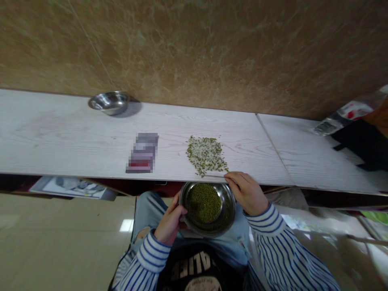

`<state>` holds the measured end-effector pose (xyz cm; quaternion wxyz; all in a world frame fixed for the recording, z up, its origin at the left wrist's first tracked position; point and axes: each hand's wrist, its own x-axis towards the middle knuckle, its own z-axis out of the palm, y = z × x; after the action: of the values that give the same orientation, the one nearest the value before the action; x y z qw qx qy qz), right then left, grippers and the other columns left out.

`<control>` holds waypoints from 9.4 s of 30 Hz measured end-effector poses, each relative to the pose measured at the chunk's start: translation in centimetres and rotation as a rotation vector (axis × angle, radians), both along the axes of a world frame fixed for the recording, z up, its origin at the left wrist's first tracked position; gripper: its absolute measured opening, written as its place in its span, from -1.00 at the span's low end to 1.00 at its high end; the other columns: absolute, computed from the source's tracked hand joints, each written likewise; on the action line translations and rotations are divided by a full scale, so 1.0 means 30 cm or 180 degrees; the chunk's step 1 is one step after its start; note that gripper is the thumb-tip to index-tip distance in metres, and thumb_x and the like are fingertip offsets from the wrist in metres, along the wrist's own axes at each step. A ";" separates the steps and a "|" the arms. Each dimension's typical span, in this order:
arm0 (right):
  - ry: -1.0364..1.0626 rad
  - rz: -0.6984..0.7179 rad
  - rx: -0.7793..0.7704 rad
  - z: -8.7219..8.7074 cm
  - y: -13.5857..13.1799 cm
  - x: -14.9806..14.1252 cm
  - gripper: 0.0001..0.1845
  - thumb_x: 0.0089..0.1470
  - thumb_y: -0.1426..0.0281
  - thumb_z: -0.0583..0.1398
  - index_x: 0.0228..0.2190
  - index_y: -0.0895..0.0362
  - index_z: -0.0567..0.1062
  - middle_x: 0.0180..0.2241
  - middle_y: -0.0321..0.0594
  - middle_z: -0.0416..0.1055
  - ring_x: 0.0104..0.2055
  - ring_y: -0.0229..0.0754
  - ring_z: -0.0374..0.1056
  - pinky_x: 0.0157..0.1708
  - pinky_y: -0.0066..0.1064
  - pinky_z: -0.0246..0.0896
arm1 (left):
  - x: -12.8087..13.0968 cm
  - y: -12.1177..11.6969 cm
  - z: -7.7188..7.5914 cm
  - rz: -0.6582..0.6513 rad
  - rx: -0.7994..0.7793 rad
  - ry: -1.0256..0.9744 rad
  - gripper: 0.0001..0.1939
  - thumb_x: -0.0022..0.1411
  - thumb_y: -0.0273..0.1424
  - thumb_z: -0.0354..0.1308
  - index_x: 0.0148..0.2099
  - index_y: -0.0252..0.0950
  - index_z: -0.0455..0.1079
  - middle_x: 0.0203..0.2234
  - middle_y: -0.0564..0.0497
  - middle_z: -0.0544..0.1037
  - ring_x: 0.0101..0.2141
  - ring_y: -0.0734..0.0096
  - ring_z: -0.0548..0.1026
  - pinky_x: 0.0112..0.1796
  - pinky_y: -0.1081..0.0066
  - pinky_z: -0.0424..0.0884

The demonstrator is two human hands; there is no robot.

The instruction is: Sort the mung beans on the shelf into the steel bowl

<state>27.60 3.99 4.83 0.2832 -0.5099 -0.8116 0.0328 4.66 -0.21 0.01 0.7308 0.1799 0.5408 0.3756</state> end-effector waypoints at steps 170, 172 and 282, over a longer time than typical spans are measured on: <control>-0.0751 -0.0289 0.0404 0.014 0.091 -0.085 -0.88 0.18 0.40 0.03 -0.29 0.14 0.35 -0.39 -0.22 0.44 -0.35 -0.23 0.32 -0.31 -0.40 0.06 | -0.064 -0.034 -0.057 0.0150 -0.0107 0.0110 -0.20 -0.07 -0.49 0.01 0.27 -0.07 -0.01 -0.06 -0.07 0.41 -0.48 0.38 0.39 -0.57 0.42 0.31; -0.0709 -0.0246 0.0401 0.016 0.079 -0.086 -0.88 0.18 0.40 0.03 -0.28 0.14 0.35 -0.37 -0.22 0.45 -0.34 -0.24 0.33 -0.31 -0.40 0.06 | -0.061 -0.033 -0.056 0.0163 -0.0124 0.0117 -0.21 -0.07 -0.50 0.00 0.26 -0.07 0.00 -0.09 -0.06 0.42 -0.46 0.35 0.40 -0.56 0.41 0.32; -0.0699 -0.0388 0.0401 0.033 -0.005 0.011 -0.87 0.17 0.40 0.03 -0.29 0.14 0.36 -0.36 -0.21 0.46 -0.34 -0.22 0.33 -0.28 -0.38 0.07 | -0.047 -0.037 -0.045 0.0154 -0.0121 0.0143 -0.22 -0.06 -0.52 0.00 0.26 -0.10 0.02 -0.24 -0.02 0.46 -0.51 0.39 0.38 -0.60 0.42 0.31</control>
<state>27.93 3.84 5.81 0.2255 -0.5400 -0.8057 -0.0915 3.25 -1.32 -1.34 0.7125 0.1612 0.5683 0.3786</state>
